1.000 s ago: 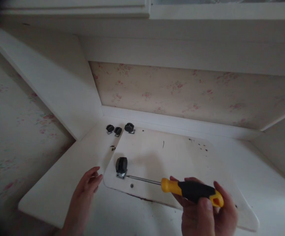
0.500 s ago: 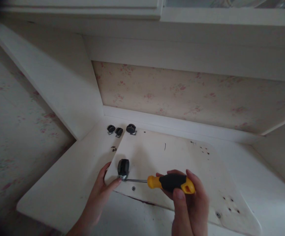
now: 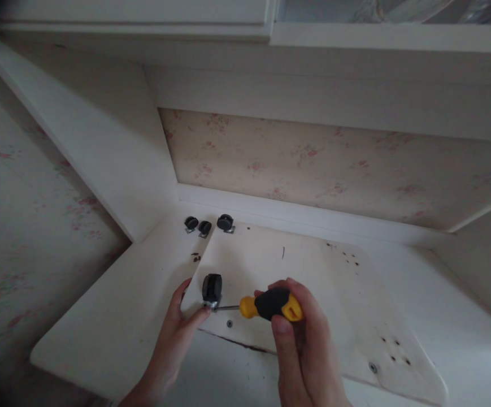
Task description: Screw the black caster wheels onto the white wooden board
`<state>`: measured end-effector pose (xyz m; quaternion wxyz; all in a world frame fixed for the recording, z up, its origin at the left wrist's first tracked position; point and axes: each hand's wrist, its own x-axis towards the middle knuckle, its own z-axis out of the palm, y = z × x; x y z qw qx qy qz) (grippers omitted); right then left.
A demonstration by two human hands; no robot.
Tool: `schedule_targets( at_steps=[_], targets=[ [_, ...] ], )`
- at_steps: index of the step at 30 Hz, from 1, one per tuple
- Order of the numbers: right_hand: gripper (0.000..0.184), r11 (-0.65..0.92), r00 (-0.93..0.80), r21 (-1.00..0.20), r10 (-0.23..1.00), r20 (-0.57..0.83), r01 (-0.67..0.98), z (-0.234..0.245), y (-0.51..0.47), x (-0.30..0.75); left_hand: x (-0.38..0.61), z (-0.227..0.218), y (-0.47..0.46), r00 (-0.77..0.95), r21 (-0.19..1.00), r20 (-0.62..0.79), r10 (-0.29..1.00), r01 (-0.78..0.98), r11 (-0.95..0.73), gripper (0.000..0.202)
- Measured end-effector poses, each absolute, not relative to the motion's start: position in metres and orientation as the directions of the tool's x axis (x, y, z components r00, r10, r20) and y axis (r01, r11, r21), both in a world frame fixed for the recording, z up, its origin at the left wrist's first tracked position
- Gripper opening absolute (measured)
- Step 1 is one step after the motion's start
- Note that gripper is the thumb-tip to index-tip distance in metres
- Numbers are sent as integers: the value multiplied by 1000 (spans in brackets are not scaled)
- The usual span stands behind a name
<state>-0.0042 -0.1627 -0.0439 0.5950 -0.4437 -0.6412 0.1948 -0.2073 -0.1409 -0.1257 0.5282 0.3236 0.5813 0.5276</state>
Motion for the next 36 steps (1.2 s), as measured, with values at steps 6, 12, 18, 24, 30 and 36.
schedule_targets(
  at_steps=[6,12,18,24,30,36],
  targets=[
    [46,524,-127,-566,795,593,637,-20,-161,-10,-208,-134,-139,-245,970,-226,943,-140,197,70],
    [44,677,-466,-427,728,502,599,29,-143,-24,-204,-132,-140,-297,988,-155,942,-74,139,64],
    [27,769,-599,-250,622,504,588,54,-122,-36,-201,-120,-142,-259,973,-220,940,-121,195,65],
    [34,792,-729,-70,589,347,607,76,-115,-39,-202,-121,-141,-304,974,-227,925,-91,209,67],
    [40,755,-739,105,589,327,648,85,-107,-47,-203,-118,-139,-250,974,-222,942,-106,202,63],
    [16,776,-781,120,595,189,620,103,-114,-54,-205,-124,-140,-209,962,-238,948,-188,200,70]
  ],
)
